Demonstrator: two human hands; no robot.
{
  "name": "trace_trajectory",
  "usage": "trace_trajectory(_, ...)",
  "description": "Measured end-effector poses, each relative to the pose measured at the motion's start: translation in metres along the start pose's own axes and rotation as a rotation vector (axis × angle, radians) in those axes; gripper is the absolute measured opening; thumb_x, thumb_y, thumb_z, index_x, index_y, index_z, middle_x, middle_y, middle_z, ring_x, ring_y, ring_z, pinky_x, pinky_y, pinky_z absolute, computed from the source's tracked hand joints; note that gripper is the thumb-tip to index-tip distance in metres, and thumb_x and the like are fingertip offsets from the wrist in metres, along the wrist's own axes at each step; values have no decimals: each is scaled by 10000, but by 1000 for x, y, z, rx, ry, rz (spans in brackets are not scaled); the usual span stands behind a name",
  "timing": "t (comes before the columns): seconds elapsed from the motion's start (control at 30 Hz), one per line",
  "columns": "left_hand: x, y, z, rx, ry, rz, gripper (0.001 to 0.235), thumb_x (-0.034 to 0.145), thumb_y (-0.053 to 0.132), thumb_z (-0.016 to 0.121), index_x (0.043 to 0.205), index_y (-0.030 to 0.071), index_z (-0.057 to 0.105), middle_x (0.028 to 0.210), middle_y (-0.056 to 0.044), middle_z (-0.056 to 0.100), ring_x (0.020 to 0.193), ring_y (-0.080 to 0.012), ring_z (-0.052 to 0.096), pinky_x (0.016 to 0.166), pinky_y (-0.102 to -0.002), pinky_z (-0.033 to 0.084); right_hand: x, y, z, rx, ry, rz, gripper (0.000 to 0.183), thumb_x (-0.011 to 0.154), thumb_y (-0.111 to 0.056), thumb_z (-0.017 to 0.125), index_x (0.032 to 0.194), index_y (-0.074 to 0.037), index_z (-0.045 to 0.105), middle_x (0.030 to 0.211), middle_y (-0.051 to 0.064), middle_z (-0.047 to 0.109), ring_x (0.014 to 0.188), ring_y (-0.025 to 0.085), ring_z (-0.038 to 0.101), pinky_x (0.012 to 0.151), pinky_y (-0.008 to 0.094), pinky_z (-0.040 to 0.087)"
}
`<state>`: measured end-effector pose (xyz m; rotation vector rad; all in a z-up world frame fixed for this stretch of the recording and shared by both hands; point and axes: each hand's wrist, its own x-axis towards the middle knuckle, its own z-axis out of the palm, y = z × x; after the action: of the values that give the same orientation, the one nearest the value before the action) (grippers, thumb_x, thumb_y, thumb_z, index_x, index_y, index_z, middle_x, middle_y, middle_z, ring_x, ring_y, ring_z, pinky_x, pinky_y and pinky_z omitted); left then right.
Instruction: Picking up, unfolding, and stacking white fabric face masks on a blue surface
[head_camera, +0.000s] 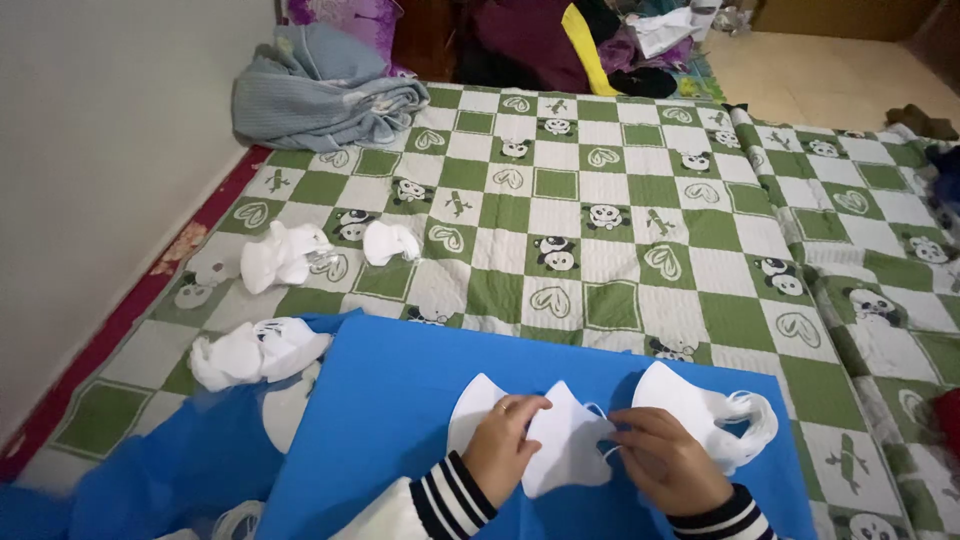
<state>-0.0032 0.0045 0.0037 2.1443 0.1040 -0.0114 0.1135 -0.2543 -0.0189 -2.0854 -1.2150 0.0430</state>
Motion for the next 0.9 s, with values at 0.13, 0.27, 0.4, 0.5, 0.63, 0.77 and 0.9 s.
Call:
trace_trajectory(0.13,11,-39,-13,1,186,144,488,663,-33,743,1073,224,674,1061,-47,689,758,-209,614,806,-362,496,-3,2,-4,35,36,13,374,903,-207,707,1265,-117,710,1262,83,754,1153,249,710,1007,382,551)
trace_trajectory(0.27,16,-58,-53,121,30,-126,405,748,48,820,1100,198,687,1099,-4,700,793,-167,650,768,-319,563,-8,7,-2,159,96,258,530,886,-145,711,1405,-140,605,1336,60,725,1158,216,737,969,342,645)
trace_trajectory(0.4,21,-94,-59,228,-78,-239,392,752,138,845,1092,185,656,990,0,672,810,-180,618,739,-330,505,-7,4,-6,95,129,236,465,886,-141,713,1348,-137,655,1262,70,748,1108,226,749,944,349,626)
trace_trajectory(0.5,21,-107,-57,255,-75,-213,402,679,105,815,1040,189,660,961,10,680,801,-183,610,718,-339,485,-7,3,-6,-65,235,67,386,892,-124,704,1277,-114,690,1205,74,755,1127,230,716,993,366,554)
trace_trajectory(0.63,4,-43,-78,100,-107,-191,365,786,-6,760,1062,196,631,1044,6,655,734,-164,555,711,-321,486,0,-13,14,-29,216,-18,410,876,-51,700,1283,-90,673,1254,118,721,1159,294,686,1010,432,561)
trace_trajectory(0.77,-21,13,-98,-158,-205,212,240,898,-33,700,1019,167,645,1057,-22,665,869,-177,642,808,-312,555,11,-52,13,58,266,-65,493,937,-149,646,1416,-63,566,1433,161,620,1320,332,602,1105,472,482)
trace_trajectory(0.9,-34,31,-111,-395,-239,304,225,863,-81,745,979,103,688,1002,-47,697,842,-130,654,716,-238,541,11,-63,13,430,188,-66,593,1034,-362,432,1495,10,448,1556,188,515,1487,304,424,1234,433,307)
